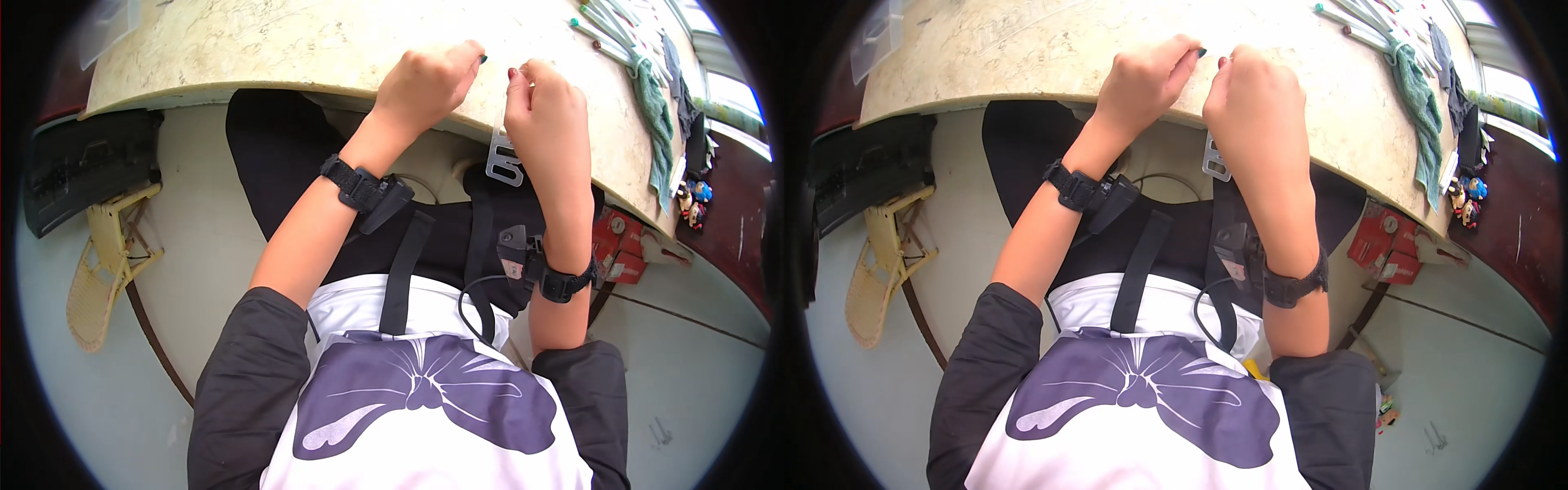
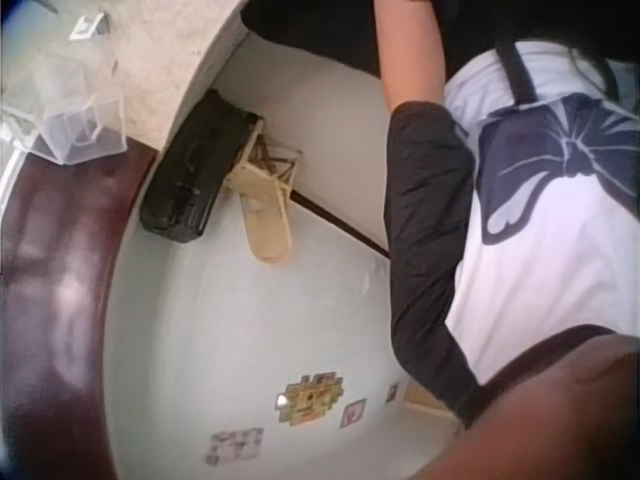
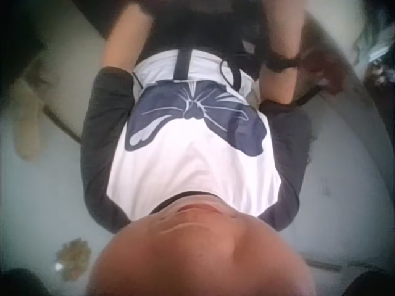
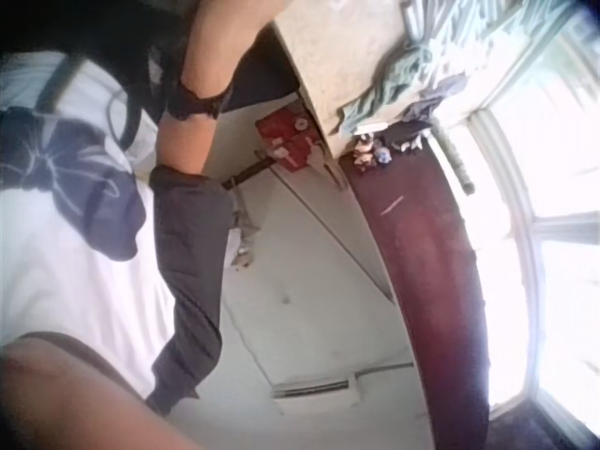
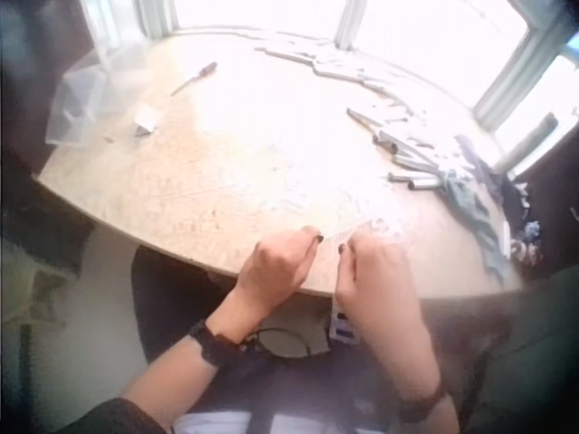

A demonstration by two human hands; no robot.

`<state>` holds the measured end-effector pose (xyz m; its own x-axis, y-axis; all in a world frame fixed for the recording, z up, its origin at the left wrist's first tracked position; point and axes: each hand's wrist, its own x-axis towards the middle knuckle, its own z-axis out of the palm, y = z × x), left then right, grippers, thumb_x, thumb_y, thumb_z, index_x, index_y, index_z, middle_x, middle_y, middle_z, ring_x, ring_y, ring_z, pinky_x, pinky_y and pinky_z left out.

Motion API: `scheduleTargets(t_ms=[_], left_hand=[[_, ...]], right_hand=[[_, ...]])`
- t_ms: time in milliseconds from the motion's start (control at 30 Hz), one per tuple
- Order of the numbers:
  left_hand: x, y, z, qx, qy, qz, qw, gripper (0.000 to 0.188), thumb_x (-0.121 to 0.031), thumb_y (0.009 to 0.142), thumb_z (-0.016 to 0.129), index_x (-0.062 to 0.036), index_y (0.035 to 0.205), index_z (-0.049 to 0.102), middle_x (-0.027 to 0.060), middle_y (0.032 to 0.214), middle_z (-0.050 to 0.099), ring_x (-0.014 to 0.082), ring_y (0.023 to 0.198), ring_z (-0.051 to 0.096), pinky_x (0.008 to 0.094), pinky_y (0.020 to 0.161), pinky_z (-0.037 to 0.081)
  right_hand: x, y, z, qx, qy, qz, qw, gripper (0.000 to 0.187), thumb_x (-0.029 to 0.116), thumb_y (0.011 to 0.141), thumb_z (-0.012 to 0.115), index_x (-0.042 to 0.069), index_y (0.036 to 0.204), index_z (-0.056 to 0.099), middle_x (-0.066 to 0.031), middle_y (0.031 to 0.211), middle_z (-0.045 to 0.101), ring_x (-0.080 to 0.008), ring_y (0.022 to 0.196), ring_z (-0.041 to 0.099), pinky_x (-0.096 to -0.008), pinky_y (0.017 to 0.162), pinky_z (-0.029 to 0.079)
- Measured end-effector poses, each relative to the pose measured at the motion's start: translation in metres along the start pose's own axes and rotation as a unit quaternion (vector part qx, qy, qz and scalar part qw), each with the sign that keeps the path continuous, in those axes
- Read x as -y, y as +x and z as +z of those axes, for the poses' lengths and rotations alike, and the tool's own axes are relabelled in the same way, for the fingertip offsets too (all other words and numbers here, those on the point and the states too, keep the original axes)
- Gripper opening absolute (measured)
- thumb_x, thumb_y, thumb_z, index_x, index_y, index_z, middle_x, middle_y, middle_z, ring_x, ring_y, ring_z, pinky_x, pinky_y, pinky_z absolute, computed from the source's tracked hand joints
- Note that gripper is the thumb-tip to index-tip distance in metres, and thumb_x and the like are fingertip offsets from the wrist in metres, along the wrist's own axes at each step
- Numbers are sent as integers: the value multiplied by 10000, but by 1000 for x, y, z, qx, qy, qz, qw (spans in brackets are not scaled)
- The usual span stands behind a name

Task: The person assembles clear plastic segments into a rack structure by hand, pressing the interlocking pieces together one at a time on a table.

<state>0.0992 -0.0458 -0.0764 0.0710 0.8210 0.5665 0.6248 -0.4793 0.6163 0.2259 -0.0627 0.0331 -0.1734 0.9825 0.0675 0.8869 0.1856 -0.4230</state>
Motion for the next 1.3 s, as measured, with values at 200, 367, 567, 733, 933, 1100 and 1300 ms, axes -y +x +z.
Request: scheduleTargets(t_ms=[200, 367, 567, 733, 933, 1100, 1300], left_hand=[[-1, 2, 0, -15, -1, 37, 999, 58, -97, 854, 592, -50, 881, 612, 119, 600, 613, 249, 552, 633, 322, 495, 512], [1, -1, 0, 0, 7, 20, 1000, 96, -98, 841, 633, -81, 935, 639, 116, 670, 630, 272, 582, 626, 340, 523, 498], [-2, 0, -2, 6, -8, -2, 1000, 84, -103, 847, 629, -80, 927, 644, 121, 684, 635, 277, 591, 631, 333, 526, 494], [-2, 8, -5, 1, -92, -90, 992, 97, -86, 866, 613, -31, 931, 659, 132, 759, 687, 221, 665, 690, 291, 592, 541], [-29, 26, -20, -6, -221, -222, 950, 114, -47, 870, 622, 48, 920, 660, 115, 772, 710, 153, 716, 703, 248, 657, 563], [-84, 42, -56, -36, -119, -140, 982, 76, -52, 840, 646, 7, 879, 673, 110, 744, 697, 178, 659, 695, 260, 602, 533], [-131, 53, -87, -81, -40, -28, 995, 52, 3, 786, 695, -17, 828, 673, 90, 722, 676, 189, 625, 658, 260, 578, 499]], right_hand=[[-11, 1, 11, 11, -1, -11, 1000, 177, 77, 866, 531, -51, 754, 581, -256, 667, 590, -423, 692, 607, -483, 659, 483], [-15, 4, 11, 30, 3, -23, 999, 180, 73, 867, 520, -57, 763, 589, -267, 682, 592, -419, 708, 611, -479, 671, 485], [-24, 11, 13, 72, 37, -26, 996, 186, 72, 860, 512, -79, 791, 596, -292, 731, 594, -445, 739, 594, -475, 699, 484], [-33, 4, 13, 144, 298, 132, 934, 346, 275, 897, 636, -69, 868, 612, -157, 622, 634, -201, 540, 620, -314, 538, 475], [-51, -18, 26, 33, 320, 58, 945, 230, 202, 897, 643, -28, 888, 642, -118, 720, 670, -146, 625, 626, -277, 598, 493], [-21, -36, -36, 54, 431, 132, 891, 161, 131, 943, 556, -12, 1011, 581, -86, 655, 633, -124, 546, 625, -241, 505, 492], [5, -56, -122, 102, 389, 135, 906, 218, 111, 937, 550, -28, 1105, 536, -78, 582, 583, -138, 448, 606, -246, 393, 473]])
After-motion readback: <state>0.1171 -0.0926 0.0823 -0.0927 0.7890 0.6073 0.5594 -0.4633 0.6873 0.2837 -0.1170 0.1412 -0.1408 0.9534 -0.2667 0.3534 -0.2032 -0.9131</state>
